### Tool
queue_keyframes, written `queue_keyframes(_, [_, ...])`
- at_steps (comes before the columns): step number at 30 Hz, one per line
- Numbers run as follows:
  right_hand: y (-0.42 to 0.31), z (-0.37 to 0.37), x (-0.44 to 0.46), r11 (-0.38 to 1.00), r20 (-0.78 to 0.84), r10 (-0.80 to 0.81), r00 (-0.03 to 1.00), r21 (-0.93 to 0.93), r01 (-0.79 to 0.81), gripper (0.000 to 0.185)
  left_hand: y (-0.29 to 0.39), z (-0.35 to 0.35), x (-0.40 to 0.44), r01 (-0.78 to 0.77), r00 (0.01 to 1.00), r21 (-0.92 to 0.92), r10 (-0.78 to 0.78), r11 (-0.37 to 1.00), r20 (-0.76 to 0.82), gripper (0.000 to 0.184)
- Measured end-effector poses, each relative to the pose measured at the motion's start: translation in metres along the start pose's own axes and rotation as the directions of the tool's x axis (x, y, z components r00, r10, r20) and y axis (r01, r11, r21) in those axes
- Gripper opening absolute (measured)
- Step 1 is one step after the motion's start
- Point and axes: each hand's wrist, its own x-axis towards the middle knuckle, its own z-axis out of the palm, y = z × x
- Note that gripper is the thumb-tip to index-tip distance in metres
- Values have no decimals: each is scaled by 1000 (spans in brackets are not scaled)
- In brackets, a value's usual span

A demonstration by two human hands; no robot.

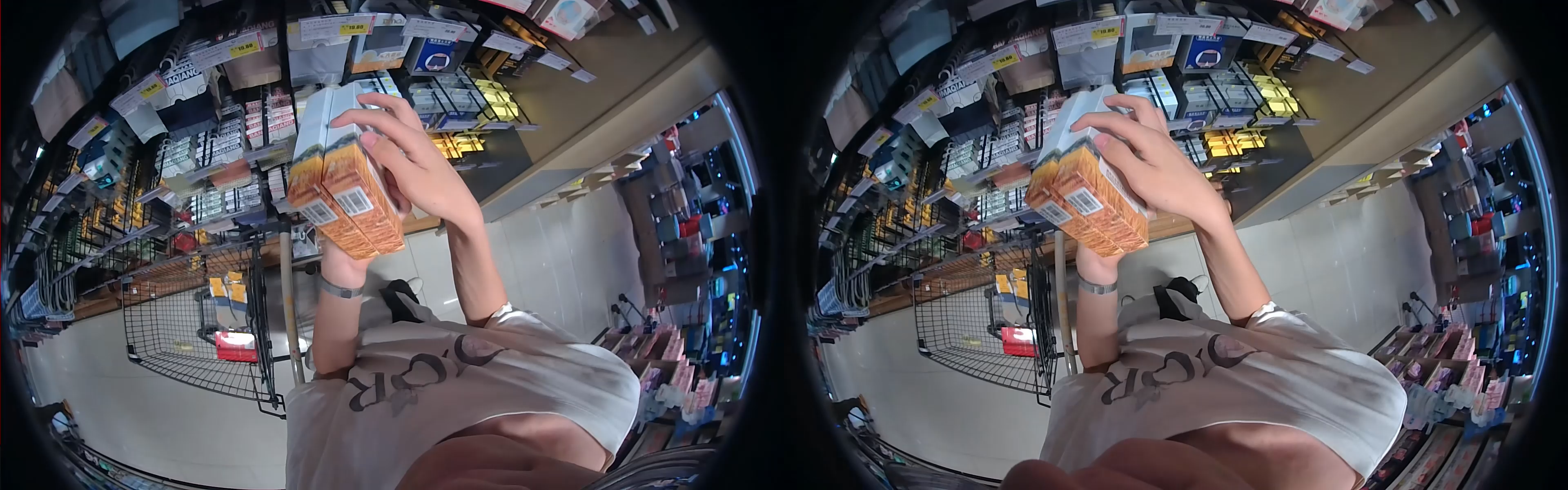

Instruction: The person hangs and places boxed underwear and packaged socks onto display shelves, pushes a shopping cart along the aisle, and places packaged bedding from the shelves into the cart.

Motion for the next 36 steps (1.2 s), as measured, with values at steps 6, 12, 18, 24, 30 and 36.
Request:
queue_keyframes(6, [23,14,14,998,86,33,996,-62,-28,33,-31,-14,-2,52,998,-429,-60,902,-4,44])
queue_keyframes(12, [19,14,14,991,108,-35,994,-123,49,30,-35,7,6,13,993,-556,-76,831,-91,34])
queue_keyframes(18, [5,3,21,986,129,-157,979,85,146,24,-31,26,16,242,970,-760,-144,603,194,22])
queue_keyframes(24, [-4,-4,4,924,41,98,994,368,-106,23,-16,9,25,267,959,-490,-178,829,223,35])
queue_keyframes(30, [37,-24,-19,735,56,252,966,639,-228,62,27,-1,30,-275,682,939,730,207,39,68])
queue_keyframes(36, [57,4,-24,914,-83,224,971,363,-180,85,19,-18,21,-122,726,991,685,55,51,58])
